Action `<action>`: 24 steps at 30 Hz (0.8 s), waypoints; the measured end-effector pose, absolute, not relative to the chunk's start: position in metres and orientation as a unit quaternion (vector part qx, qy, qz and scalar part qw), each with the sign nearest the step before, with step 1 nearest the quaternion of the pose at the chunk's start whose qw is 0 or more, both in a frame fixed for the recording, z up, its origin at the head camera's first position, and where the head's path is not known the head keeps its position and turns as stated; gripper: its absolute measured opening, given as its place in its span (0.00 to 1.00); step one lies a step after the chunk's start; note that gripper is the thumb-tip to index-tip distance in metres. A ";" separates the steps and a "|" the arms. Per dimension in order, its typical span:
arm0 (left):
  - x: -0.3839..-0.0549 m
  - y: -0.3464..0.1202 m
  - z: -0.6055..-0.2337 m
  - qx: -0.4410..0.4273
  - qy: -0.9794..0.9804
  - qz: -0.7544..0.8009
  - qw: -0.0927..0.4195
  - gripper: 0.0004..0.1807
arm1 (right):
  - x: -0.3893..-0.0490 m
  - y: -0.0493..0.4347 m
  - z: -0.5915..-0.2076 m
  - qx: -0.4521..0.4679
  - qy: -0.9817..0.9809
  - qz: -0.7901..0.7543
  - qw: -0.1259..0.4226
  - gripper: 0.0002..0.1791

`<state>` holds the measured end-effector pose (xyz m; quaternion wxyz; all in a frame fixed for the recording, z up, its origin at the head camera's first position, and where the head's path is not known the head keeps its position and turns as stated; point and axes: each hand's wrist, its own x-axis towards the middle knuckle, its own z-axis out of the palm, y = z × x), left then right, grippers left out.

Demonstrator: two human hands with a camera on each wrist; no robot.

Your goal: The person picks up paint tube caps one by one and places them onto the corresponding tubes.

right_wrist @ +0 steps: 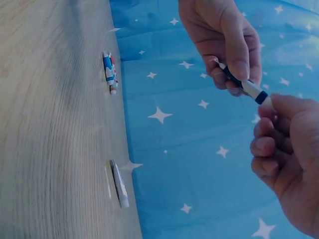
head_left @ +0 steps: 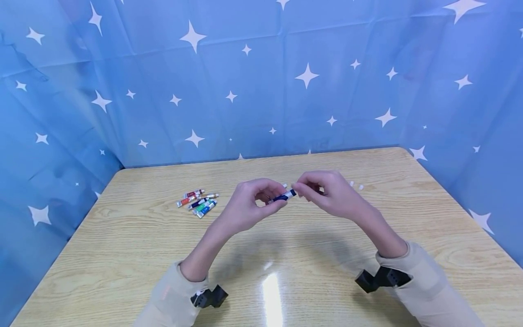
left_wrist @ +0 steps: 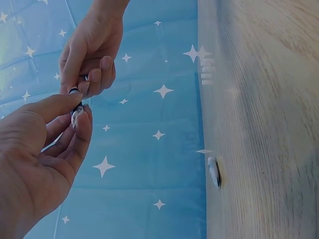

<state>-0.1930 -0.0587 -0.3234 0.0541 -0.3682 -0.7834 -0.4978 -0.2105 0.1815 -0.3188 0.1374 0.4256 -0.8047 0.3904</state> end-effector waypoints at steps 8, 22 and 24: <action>-0.192 -0.055 -0.324 -0.372 -0.782 -0.492 0.084 0.09 | -0.210 0.180 -0.321 0.411 -0.813 0.389 0.139 0.14; -0.192 -0.051 -0.329 -0.400 -0.770 -0.462 0.184 0.08 | -0.209 0.178 -0.323 0.390 -0.826 0.386 0.133 0.19; -0.192 -0.051 -0.329 -0.401 -0.769 -0.459 0.194 0.08 | -0.210 0.177 -0.323 0.384 -0.828 0.387 0.132 0.20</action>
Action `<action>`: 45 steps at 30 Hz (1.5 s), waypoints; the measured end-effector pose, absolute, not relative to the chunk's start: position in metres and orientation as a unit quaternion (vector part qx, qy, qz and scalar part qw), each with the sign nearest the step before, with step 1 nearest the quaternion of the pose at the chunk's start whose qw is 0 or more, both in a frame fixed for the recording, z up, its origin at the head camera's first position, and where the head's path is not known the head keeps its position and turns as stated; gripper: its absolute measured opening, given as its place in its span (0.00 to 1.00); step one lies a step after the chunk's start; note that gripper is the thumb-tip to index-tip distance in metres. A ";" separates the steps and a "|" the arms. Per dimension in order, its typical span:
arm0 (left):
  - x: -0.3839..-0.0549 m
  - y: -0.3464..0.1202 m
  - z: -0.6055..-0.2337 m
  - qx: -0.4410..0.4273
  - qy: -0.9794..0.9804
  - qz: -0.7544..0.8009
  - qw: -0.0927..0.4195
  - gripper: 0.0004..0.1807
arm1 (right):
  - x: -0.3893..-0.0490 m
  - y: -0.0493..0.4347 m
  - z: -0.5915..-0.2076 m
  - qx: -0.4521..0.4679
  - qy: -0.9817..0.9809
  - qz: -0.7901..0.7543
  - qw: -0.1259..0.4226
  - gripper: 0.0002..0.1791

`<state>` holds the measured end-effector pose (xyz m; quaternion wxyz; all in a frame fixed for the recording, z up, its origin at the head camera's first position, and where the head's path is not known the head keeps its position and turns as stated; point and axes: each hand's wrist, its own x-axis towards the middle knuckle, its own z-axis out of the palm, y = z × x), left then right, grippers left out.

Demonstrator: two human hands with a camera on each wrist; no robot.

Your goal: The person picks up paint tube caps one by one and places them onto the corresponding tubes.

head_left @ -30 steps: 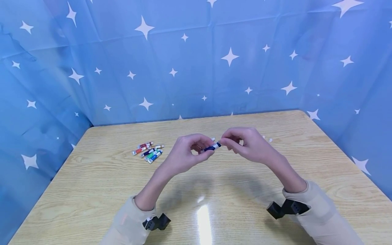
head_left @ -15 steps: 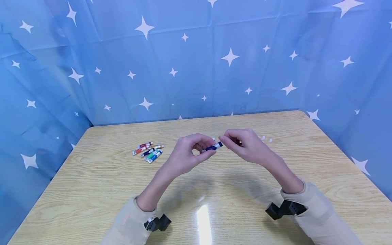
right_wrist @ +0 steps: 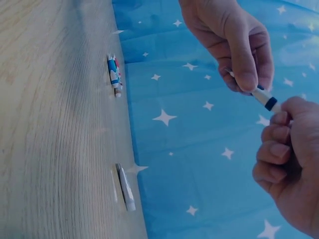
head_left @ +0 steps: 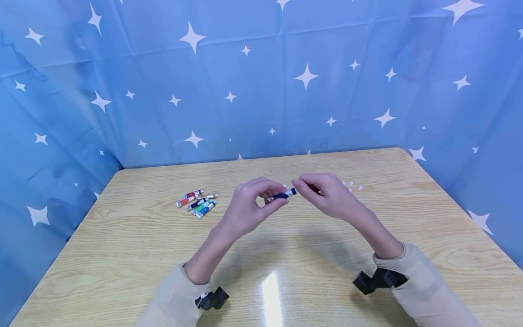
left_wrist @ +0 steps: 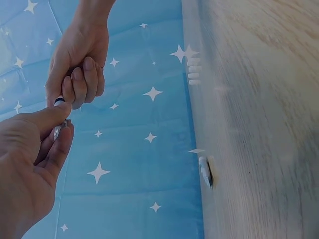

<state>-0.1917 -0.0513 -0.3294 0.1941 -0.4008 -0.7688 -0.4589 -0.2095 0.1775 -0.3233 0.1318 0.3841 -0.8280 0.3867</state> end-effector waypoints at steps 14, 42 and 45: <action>-0.193 -0.053 -0.330 -0.405 -0.788 -0.408 0.221 0.11 | -0.209 0.178 -0.322 0.356 -0.833 0.401 0.138 0.19; -0.212 -0.041 -0.334 -0.317 -0.842 -0.369 0.232 0.11 | -0.218 0.198 -0.315 0.305 -0.828 0.454 0.126 0.11; -0.216 -0.039 -0.336 -0.300 -0.854 -0.368 0.215 0.10 | -0.219 0.201 -0.315 0.301 -0.830 0.452 0.129 0.11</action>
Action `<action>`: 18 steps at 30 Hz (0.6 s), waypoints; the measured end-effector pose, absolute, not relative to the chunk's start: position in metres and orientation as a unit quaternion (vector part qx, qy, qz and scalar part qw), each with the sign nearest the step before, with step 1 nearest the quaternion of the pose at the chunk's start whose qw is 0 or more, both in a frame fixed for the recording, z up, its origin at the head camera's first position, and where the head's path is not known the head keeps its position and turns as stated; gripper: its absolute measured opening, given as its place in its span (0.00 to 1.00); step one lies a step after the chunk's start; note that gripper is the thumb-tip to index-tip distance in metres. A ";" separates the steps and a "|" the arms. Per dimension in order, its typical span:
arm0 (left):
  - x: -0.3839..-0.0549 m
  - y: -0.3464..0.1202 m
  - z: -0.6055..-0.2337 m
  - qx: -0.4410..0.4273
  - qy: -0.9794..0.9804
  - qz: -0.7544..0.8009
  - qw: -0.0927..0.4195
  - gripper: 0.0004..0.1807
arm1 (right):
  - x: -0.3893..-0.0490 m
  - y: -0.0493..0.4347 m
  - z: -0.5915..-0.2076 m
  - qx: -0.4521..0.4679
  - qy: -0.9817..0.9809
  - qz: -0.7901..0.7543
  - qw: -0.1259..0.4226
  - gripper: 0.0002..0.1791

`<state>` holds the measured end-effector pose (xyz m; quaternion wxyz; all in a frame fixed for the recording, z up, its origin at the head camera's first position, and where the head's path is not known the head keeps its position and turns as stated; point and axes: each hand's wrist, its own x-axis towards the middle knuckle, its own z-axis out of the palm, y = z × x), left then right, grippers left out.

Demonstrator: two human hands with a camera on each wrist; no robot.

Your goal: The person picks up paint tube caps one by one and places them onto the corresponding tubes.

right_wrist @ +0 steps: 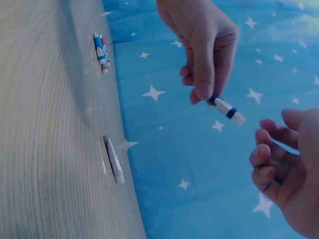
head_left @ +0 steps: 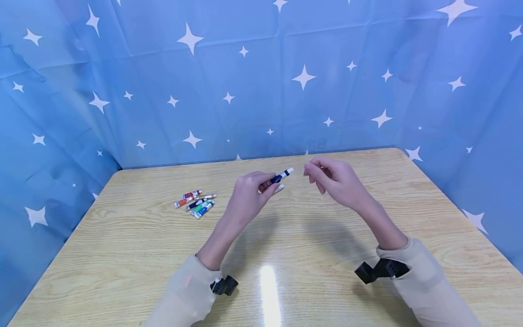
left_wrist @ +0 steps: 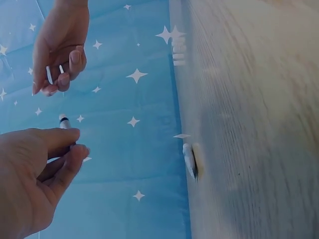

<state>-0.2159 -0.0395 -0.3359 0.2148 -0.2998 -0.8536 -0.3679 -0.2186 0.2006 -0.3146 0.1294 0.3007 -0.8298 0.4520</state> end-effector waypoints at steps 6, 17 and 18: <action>-0.226 -0.035 -0.343 -0.267 -0.877 -0.367 0.160 0.07 | -0.222 0.205 -0.314 0.294 -0.832 0.452 0.132 0.11; -0.242 -0.029 -0.357 -0.239 -0.893 -0.361 0.126 0.06 | -0.230 0.213 -0.319 0.282 -0.836 0.453 0.128 0.11; -0.243 -0.029 -0.358 -0.236 -0.894 -0.361 0.123 0.06 | -0.231 0.214 -0.320 0.282 -0.836 0.454 0.127 0.11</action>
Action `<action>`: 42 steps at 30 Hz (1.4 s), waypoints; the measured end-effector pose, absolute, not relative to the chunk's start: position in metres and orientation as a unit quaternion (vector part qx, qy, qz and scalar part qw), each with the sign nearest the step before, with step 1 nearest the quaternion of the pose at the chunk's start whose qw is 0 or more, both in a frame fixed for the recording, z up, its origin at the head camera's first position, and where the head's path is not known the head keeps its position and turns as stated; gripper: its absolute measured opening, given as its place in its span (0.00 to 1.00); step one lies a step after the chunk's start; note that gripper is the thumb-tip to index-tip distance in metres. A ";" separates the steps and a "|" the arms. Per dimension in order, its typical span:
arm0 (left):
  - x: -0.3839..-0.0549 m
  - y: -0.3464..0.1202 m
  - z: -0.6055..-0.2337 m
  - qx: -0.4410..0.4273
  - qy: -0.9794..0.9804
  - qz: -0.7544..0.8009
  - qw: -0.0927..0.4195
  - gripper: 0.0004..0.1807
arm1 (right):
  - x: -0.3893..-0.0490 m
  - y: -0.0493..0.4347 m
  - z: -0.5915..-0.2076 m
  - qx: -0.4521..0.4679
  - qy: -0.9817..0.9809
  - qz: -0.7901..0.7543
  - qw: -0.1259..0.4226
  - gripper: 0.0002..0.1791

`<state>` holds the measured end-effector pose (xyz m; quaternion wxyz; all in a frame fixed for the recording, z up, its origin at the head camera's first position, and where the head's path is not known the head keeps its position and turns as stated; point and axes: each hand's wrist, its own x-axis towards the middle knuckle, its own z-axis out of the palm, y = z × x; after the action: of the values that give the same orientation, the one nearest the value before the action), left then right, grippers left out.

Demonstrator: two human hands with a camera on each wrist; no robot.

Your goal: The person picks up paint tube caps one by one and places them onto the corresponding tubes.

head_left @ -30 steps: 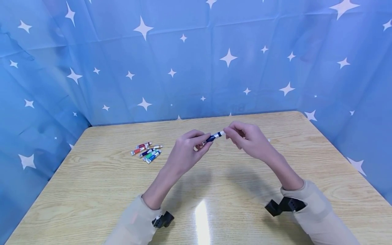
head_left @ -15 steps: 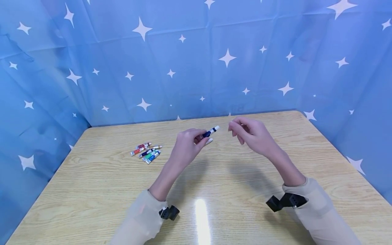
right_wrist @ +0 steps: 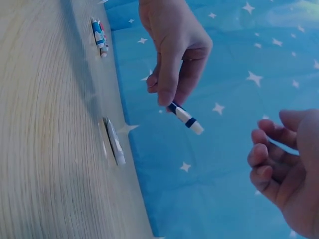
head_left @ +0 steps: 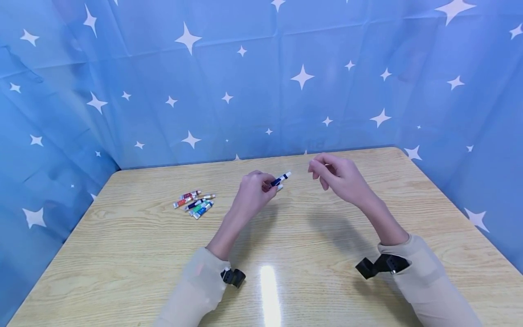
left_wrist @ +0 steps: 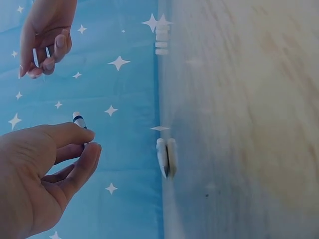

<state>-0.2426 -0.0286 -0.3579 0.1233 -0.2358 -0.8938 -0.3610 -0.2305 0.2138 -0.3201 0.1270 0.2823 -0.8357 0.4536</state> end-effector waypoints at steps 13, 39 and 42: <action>-0.257 -0.025 -0.369 -0.189 -0.919 -0.344 0.039 0.04 | -0.238 0.223 -0.327 0.277 -0.842 0.450 0.112 0.12; -0.270 -0.021 -0.379 -0.115 -0.945 -0.305 -0.030 0.04 | -0.246 0.240 -0.331 0.237 -0.859 0.449 0.071 0.12; -0.271 -0.021 -0.379 -0.111 -0.944 -0.310 -0.027 0.03 | -0.247 0.240 -0.331 0.236 -0.861 0.445 0.070 0.12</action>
<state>-0.2709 -0.0206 -0.3789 -0.0267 -0.1113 -0.9440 -0.3095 -0.2469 0.2404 -0.3314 0.0703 0.2365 -0.8609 0.4449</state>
